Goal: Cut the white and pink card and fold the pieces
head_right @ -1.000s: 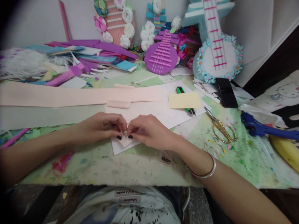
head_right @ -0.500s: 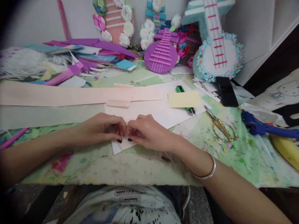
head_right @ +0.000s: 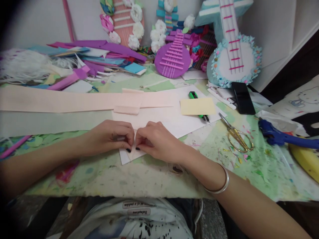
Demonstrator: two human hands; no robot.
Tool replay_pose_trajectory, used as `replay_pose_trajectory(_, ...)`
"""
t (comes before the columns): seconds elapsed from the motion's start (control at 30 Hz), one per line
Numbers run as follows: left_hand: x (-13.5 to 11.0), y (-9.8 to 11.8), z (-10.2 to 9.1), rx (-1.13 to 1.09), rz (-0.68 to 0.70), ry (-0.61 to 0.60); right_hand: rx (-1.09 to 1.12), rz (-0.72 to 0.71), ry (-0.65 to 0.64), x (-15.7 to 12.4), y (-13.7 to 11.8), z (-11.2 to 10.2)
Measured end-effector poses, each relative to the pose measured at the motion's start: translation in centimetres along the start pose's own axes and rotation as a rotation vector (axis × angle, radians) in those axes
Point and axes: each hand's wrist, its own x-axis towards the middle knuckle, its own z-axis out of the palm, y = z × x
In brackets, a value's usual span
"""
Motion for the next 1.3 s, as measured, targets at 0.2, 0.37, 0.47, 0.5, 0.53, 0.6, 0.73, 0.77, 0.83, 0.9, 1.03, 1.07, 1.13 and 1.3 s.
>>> replay_pose_trajectory(0.2, 0.0, -0.2, 0.0, 0.037, 0.028, 0.004, -0.017, -0.024, 0.018, 0.0, 0.0, 0.1)
replay_pose_trajectory(0.37, -0.1, -0.3, 0.2, 0.05, 0.019, 0.05, 0.012, -0.066, 0.017, 0.0, 0.2, 0.4)
replay_pose_trajectory(0.47, -0.1, -0.2, 0.2, 0.056, 0.007, 0.066, 0.017, -0.082, 0.013, 0.0, 0.3, 0.4)
replay_pose_trajectory(0.5, -0.1, -0.2, 0.2, 0.058, 0.006, 0.067, 0.013, -0.084, 0.012, 0.0, 0.3, 0.4)
replay_pose_trajectory(0.53, -0.1, -0.1, 0.2, 0.06, 0.006, 0.065, 0.007, -0.086, 0.012, 0.0, 0.3, 0.4)
replay_pose_trajectory(0.6, 0.0, -0.1, 0.2, 0.065, 0.011, 0.063, -0.003, -0.098, 0.014, 0.0, 0.4, 0.4)
replay_pose_trajectory(0.73, 0.0, -0.1, 0.4, 0.099, -0.01, 0.101, 0.007, -0.142, 0.035, -0.1, 0.6, 0.5)
replay_pose_trajectory(0.77, -0.1, -0.2, 0.4, 0.115, -0.018, 0.113, 0.008, -0.156, 0.042, -0.1, 0.7, 0.6)
replay_pose_trajectory(0.83, -0.2, -0.2, 0.6, 0.146, -0.016, 0.127, 0.006, -0.179, 0.05, -0.2, 0.8, 0.7)
replay_pose_trajectory(0.9, -0.3, -0.1, 0.7, 0.176, 0.018, 0.133, 0.001, -0.189, 0.053, -0.2, 0.8, 0.7)
replay_pose_trajectory(1.03, -0.8, 0.5, 1.1, 0.339, 0.16, 0.185, -0.032, -0.166, 0.032, -0.2, 0.6, 0.5)
replay_pose_trajectory(1.07, -1.0, 0.7, 1.2, 0.395, 0.202, 0.191, -0.041, -0.158, 0.025, -0.2, 0.5, 0.5)
replay_pose_trajectory(1.13, -1.6, 1.0, 1.6, 0.498, 0.256, 0.175, -0.046, -0.148, 0.016, -0.2, 0.4, 0.4)
replay_pose_trajectory(1.3, -3.8, 1.9, 3.4, 0.648, 0.234, 0.155, -0.027, -0.126, -0.003, -0.1, 0.2, 0.3)
